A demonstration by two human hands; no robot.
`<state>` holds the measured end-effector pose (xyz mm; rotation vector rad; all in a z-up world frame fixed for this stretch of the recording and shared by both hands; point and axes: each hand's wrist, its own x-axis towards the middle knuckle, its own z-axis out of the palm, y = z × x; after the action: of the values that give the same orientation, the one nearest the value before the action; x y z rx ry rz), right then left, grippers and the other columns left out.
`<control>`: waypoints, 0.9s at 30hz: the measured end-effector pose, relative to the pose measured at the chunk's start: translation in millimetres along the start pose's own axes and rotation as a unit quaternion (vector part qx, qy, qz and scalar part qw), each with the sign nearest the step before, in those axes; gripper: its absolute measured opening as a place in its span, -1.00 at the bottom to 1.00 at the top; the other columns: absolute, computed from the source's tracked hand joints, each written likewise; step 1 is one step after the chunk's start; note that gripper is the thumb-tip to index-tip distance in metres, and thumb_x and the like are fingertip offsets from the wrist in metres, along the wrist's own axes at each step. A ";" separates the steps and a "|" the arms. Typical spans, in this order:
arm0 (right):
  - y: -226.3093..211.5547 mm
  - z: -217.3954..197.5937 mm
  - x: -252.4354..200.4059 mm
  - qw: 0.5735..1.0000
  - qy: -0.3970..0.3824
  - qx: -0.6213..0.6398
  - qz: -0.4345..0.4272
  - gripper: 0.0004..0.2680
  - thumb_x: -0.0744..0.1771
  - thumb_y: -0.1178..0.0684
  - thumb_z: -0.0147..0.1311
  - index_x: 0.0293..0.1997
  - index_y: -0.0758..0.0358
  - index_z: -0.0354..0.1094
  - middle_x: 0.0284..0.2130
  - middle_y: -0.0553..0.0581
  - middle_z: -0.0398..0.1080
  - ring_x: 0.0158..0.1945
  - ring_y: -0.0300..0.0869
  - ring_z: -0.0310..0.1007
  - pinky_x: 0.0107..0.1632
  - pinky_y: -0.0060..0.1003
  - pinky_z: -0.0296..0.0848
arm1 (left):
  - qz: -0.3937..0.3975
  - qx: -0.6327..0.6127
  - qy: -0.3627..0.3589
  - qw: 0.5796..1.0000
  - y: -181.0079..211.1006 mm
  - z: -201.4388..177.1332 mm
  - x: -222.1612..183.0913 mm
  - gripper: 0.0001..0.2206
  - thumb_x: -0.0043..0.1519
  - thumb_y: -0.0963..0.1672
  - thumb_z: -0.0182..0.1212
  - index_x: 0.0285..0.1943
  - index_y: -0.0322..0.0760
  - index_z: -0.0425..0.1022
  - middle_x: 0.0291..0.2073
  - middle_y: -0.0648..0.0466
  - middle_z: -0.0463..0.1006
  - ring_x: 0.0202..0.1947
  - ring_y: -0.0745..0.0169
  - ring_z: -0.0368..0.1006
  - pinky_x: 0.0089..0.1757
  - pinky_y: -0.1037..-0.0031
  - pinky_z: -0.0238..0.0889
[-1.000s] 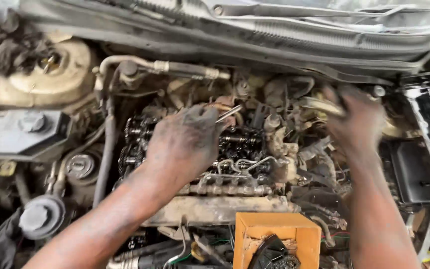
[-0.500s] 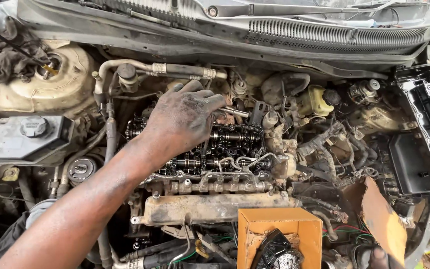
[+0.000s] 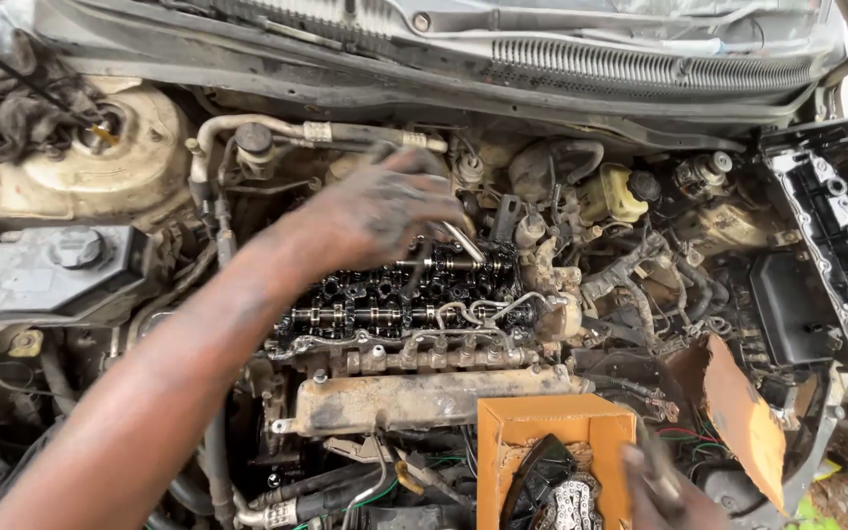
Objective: The person works on a car engine with the hood open, handling a timing chain and engine components in the cylinder head area. They pull a chain and parts from the engine, pick a socket wrench from a tray of tools on the ground, and use the wrench to loosen or tighten bolts on the engine.
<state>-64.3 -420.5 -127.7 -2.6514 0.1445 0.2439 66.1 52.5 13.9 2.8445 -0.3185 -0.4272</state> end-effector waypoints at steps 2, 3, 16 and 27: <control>-70.1 -11.2 23.8 1.000 -0.020 0.008 0.013 -0.71 0.32 -0.19 0.29 -0.13 0.27 0.57 -0.54 0.24 0.46 -0.51 -0.20 0.45 -0.36 -0.30 0.41 | 0.034 0.005 0.047 0.998 7.1 8.5 3.0 -0.56 0.28 -0.14 0.04 0.33 0.29 0.41 0.47 0.37 0.18 0.51 0.23 -0.15 0.41 0.01 -0.54; -109.7 -16.6 25.2 0.999 -0.028 0.013 0.020 -0.71 0.31 -0.19 0.29 -0.12 0.26 0.57 -0.54 0.25 0.46 -0.51 -0.19 0.45 -0.36 -0.30 0.41 | 0.070 0.009 0.091 0.993 11.0 12.1 5.3 -0.51 0.24 -0.12 0.09 0.39 0.28 0.38 0.52 0.29 0.10 0.51 0.12 -0.25 0.37 0.01 -0.54; -235.7 -57.6 34.5 0.971 0.092 -0.087 -0.201 -0.71 0.32 -0.19 0.11 -0.09 0.21 0.53 -0.31 0.18 0.53 -0.33 0.03 0.56 -0.29 -0.04 0.48 | 0.031 0.020 0.167 0.985 31.2 19.3 9.2 -0.72 0.41 0.04 -0.06 0.12 -0.04 0.47 -0.03 0.15 0.48 0.14 0.17 0.30 0.10 0.16 0.21; -236.3 -70.2 56.5 0.961 0.130 -0.159 -0.187 -0.68 0.33 -0.23 0.11 0.03 0.14 0.54 -0.08 0.15 0.57 -0.18 -0.05 0.63 -0.15 -0.13 0.55 | 0.028 0.065 0.217 0.974 34.9 32.8 20.4 -0.60 0.16 -0.10 0.15 0.22 -0.15 0.35 -0.06 0.01 0.45 0.08 0.06 0.30 -0.06 0.08 0.30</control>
<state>35.3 -247.7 27.7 -2.9482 -0.3409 -0.2262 68.7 7.6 -12.2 2.9422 -0.3469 0.2377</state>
